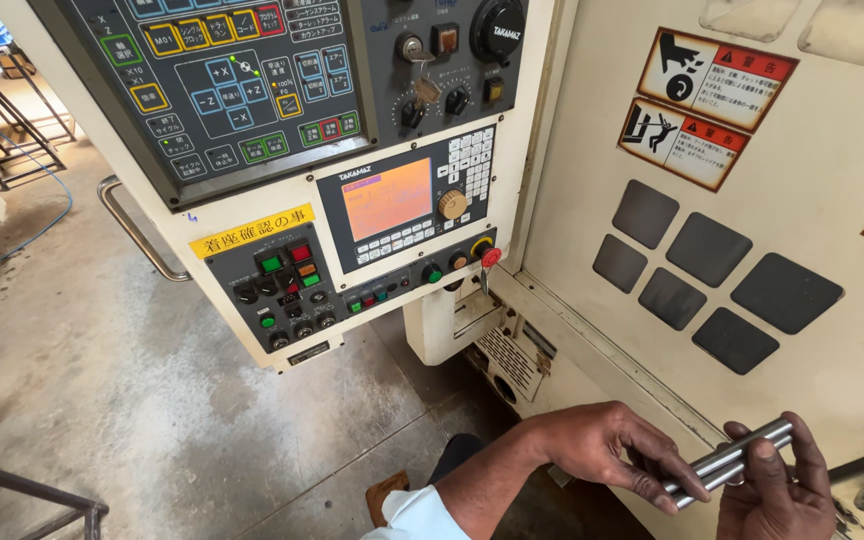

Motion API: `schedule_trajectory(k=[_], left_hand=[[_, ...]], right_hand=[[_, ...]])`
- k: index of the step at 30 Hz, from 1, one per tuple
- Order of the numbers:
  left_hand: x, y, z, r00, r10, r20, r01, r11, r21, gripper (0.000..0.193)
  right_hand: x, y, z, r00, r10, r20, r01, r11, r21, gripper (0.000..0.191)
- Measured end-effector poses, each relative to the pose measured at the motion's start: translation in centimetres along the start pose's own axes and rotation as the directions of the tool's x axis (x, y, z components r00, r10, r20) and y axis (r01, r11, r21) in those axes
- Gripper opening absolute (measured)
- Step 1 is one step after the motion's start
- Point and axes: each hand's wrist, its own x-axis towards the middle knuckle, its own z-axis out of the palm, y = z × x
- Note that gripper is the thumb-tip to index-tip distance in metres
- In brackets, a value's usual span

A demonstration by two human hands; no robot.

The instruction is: The person opens a machine door, places a metal rod inside, and closes the door. They then wipe their hands with a cloth, pick up two metal rods, and inspect them by turning them over in their hands. The person opens the machine door again, holds the rods near the opening, and closes the door while continuing to handle the rods.

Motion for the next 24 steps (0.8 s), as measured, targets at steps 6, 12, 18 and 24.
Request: schedule_trajectory(k=[6, 12, 18, 24], left_hand=[[0.5, -0.3, 0.0, 1.000, 0.003, -0.011, -0.003, 0.999, -0.047, 0.025], [0.5, 0.0, 0.0, 1.000, -0.009, -0.021, 0.009, 1.000, 0.002, 0.026], [0.6, 0.2, -0.4, 0.998, -0.057, -0.037, 0.058, 0.998, 0.034, 0.028], [0.5, 0.4, -0.2, 0.999, -0.031, -0.036, 0.034, 0.996, 0.077, 0.027]], right_hand=[[0.3, 0.3, -0.2, 1.000, -0.004, -0.021, 0.004, 0.999, 0.032, 0.034], [0.5, 0.0, -0.1, 1.000, 0.023, 0.009, -0.024, 0.995, 0.102, 0.039], [0.9, -1.8, -0.1, 0.966, 0.217, 0.143, -0.222, 0.975, 0.016, 0.057], [0.4, -0.4, -0.8, 0.974, 0.188, 0.129, -0.193, 0.981, 0.029, 0.058]])
